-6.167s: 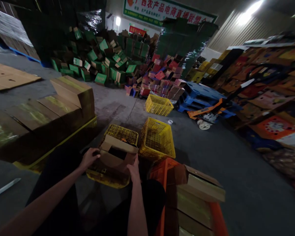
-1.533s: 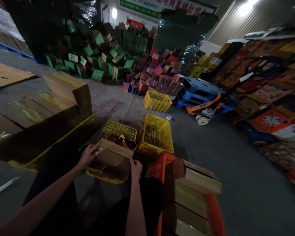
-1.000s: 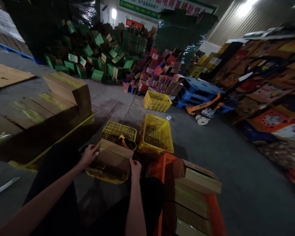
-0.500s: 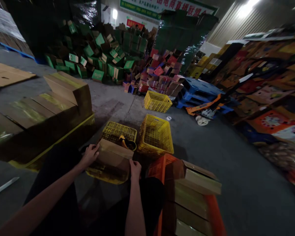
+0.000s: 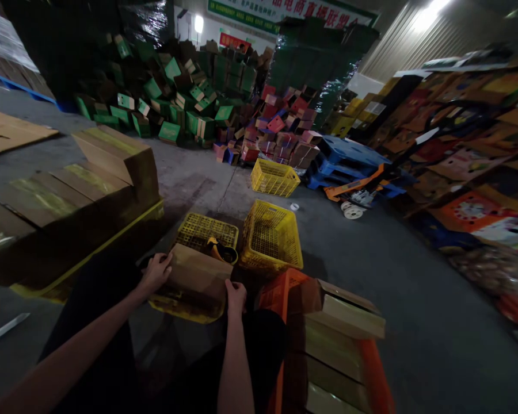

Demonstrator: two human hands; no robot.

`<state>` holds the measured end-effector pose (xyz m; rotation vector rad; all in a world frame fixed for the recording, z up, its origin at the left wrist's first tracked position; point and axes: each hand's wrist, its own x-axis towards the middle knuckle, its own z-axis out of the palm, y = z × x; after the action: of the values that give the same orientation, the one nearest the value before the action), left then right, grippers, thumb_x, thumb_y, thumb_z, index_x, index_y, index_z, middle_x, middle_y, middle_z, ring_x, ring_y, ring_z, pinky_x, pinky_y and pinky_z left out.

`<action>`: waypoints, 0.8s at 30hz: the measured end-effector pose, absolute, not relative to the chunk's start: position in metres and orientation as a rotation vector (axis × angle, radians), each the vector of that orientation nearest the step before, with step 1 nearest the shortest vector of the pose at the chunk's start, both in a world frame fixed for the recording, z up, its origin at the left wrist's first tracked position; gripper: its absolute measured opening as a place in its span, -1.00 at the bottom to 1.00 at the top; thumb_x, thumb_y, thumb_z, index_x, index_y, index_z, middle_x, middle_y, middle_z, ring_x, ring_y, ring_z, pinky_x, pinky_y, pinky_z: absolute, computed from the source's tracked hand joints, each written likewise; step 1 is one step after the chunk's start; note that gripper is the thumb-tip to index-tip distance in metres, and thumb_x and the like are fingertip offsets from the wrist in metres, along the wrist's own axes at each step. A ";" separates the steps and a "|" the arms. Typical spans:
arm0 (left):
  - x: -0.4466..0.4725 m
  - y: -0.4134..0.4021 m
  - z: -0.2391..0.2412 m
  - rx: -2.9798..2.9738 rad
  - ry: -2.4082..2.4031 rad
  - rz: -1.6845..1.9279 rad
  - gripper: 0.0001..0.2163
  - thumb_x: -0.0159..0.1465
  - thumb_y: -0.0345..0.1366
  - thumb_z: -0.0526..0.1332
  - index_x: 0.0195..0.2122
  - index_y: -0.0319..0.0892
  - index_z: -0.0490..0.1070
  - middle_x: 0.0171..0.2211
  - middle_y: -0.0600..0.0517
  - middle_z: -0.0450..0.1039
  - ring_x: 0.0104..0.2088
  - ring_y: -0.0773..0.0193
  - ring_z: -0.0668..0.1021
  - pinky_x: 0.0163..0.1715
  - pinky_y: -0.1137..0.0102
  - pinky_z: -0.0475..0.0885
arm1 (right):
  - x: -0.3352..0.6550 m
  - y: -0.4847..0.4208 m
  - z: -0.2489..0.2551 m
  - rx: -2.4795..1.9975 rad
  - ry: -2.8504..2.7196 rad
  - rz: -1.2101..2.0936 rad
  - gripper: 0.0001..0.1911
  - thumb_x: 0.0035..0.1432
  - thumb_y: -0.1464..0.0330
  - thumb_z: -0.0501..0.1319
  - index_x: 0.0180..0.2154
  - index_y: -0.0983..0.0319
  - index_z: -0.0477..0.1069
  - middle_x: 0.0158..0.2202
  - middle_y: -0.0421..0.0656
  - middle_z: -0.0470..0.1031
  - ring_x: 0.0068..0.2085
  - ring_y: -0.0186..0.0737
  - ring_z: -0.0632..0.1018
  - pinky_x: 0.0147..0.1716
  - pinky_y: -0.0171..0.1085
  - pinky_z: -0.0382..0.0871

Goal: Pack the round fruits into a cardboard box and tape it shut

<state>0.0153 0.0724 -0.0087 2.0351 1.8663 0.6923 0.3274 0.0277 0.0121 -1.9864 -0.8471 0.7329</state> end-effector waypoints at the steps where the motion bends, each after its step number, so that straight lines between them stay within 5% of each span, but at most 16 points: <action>1: 0.015 0.072 -0.008 2.026 1.868 0.691 -0.56 0.28 -0.34 0.12 0.18 -0.23 0.42 0.06 -0.23 0.32 -0.03 -0.03 0.42 0.05 0.12 0.34 | 0.327 0.028 0.011 -1.984 -0.846 0.730 -0.63 -0.14 0.07 0.34 -0.40 0.23 0.61 -0.45 -0.07 0.63 -0.36 -0.02 0.60 -0.41 -0.23 0.39; 8: 0.014 0.084 -0.001 1.717 1.877 0.715 -0.46 0.29 -0.27 0.15 0.28 -0.34 0.28 0.04 -0.28 0.43 0.05 -0.06 0.48 0.08 0.18 0.35 | 0.326 0.030 0.007 -1.950 -0.867 0.738 -0.64 -0.12 0.13 0.30 -0.34 0.24 0.62 -0.35 -0.07 0.66 -0.30 -0.05 0.61 -0.30 -0.24 0.42; 24: 0.019 0.109 0.007 1.407 1.859 0.749 -0.70 0.28 -0.30 0.16 -0.05 -0.29 0.59 -0.17 -0.13 0.65 -0.04 -0.02 0.62 -0.07 0.28 0.47 | 0.314 0.029 0.005 -1.933 -0.888 0.663 -0.54 -0.03 0.15 0.21 -0.19 0.31 0.62 -0.25 0.02 0.67 -0.23 -0.02 0.63 -0.20 -0.22 0.45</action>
<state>0.0186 0.1088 0.0071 1.4075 1.8592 0.7493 0.3143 0.0287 0.0045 -1.9329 -0.8884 0.6629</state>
